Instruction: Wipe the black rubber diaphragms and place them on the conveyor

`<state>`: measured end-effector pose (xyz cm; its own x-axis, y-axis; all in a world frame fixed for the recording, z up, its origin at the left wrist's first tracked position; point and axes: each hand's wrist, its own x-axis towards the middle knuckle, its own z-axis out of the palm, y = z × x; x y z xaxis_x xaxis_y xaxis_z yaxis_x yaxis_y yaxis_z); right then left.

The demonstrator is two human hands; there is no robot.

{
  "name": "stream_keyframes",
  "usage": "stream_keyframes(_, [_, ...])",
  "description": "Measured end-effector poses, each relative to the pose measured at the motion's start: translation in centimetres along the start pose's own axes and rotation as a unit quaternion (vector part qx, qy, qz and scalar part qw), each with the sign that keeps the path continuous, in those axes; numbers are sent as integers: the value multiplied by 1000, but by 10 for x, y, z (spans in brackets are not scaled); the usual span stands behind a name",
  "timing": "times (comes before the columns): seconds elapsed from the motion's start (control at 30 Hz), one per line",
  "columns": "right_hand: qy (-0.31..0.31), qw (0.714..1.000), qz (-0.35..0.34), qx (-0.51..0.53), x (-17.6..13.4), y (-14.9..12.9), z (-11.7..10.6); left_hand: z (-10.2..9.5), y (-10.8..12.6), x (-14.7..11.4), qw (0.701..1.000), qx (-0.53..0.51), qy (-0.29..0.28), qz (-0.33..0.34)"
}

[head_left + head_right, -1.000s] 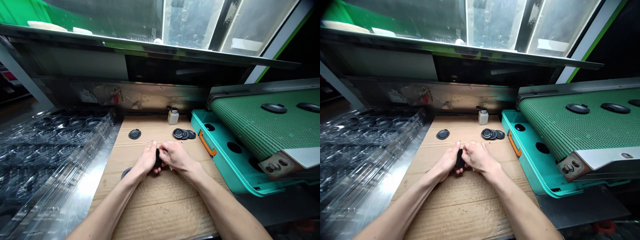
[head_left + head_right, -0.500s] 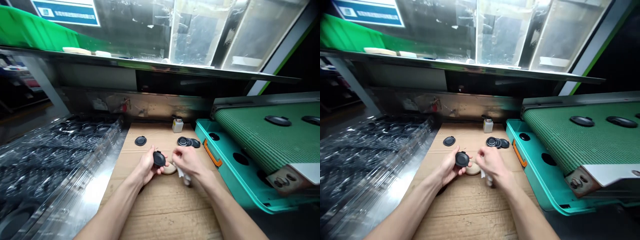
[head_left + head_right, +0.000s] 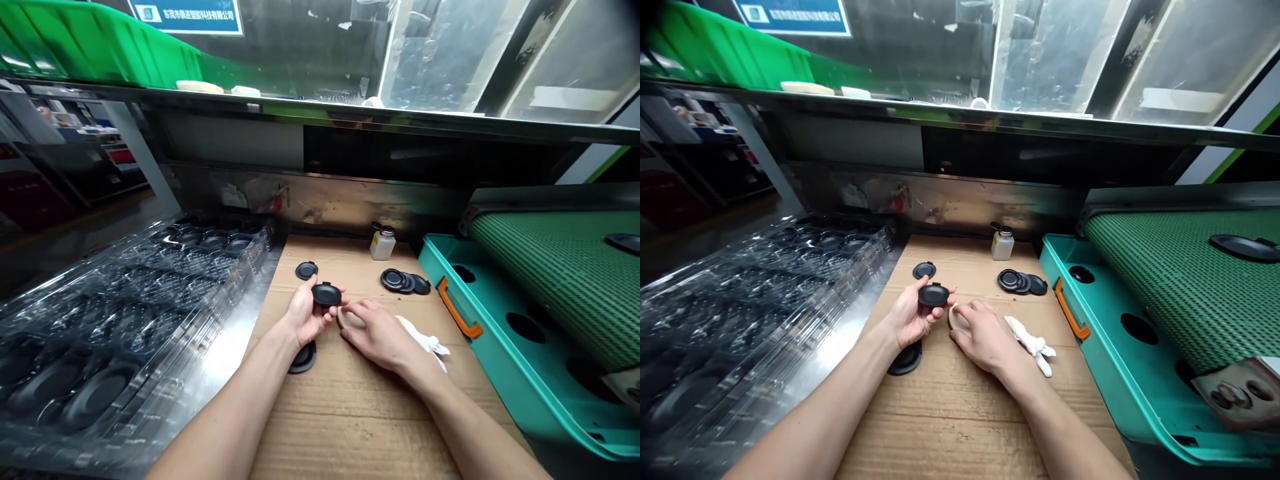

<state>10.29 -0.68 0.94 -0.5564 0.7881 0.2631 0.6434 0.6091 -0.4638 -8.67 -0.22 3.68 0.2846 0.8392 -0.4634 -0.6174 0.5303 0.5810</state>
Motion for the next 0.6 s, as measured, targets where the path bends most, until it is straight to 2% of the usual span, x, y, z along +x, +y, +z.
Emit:
stream_keyframes(0.03, [20, 1000, 9, 0, 1, 1, 0, 0, -1, 0, 999, 19, 4, 33])
stream_keyframes(0.1, [108, 993, 38, 6, 4, 2, -1, 0, -3, 1, 994, 46, 7, 98])
stream_keyframes(0.17, [204, 977, 49, 20, 7, -6, -3, 2, -7, 2, 989, 47, 7, 141])
stream_keyframes(0.2, [225, 973, 38, 27, 8, -13, -2, 3, -10, 2, 988, 38, 3, 151])
stream_keyframes(0.23, [220, 975, 17, 29, 8, -21, 0, 4, -12, 3, 988, 27, -3, 153])
stream_keyframes(0.3, [170, 985, -25, 8, 9, -36, 5, 6, -16, 4, 990, 9, -22, 138])
stream_keyframes(0.37, [133, 989, -32, -45, 10, -47, 9, 5, -19, 5, 991, 2, -36, 132])
stream_keyframes(0.47, [133, 983, -3, -126, 11, -50, 10, 2, -20, 8, 986, -2, -30, 164])
stream_keyframes(0.6, [85, 982, -41, -165, 11, -44, 5, -1, -19, 9, 988, 14, -9, 152])
